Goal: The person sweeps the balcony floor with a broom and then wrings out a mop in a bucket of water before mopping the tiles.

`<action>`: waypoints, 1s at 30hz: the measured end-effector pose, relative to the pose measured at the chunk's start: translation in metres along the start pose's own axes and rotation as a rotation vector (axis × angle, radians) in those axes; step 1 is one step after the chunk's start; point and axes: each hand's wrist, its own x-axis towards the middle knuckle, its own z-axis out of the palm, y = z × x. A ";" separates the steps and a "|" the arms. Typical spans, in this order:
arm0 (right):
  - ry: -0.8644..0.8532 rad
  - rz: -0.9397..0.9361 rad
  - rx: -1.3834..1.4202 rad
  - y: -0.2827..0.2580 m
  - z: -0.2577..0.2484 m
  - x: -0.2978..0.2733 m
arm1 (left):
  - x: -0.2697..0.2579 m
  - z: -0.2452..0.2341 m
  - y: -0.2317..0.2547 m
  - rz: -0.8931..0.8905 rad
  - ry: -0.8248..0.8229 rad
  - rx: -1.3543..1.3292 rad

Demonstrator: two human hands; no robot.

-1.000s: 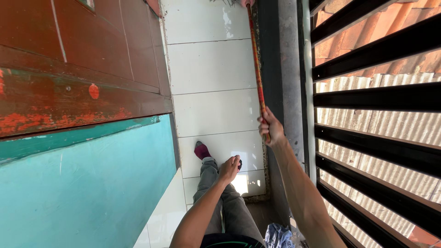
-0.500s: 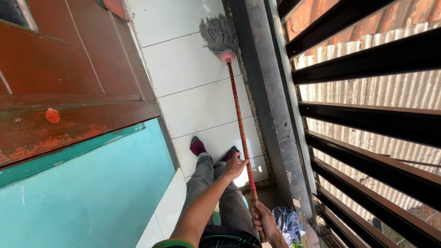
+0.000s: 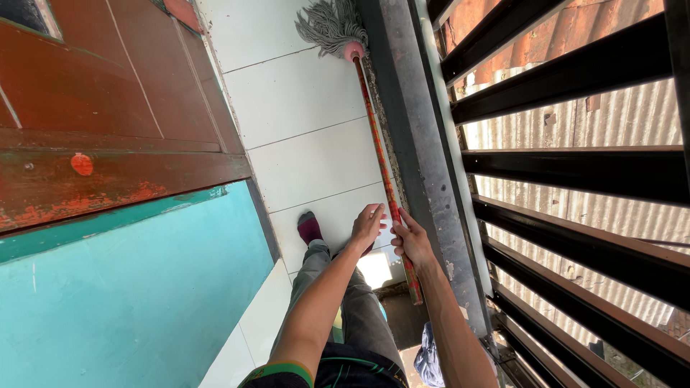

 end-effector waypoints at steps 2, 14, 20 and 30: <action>0.044 0.050 -0.039 0.015 -0.013 -0.029 | -0.002 0.013 -0.006 -0.048 -0.067 -0.019; 0.125 0.310 0.027 0.111 -0.041 -0.161 | -0.039 0.052 -0.079 -0.213 -0.206 -0.026; 0.073 0.293 -0.599 0.079 0.005 -0.166 | -0.064 0.013 -0.033 -0.213 -0.134 0.061; -0.181 0.281 -0.722 0.060 0.074 -0.151 | -0.060 -0.066 -0.070 -0.045 0.165 -0.260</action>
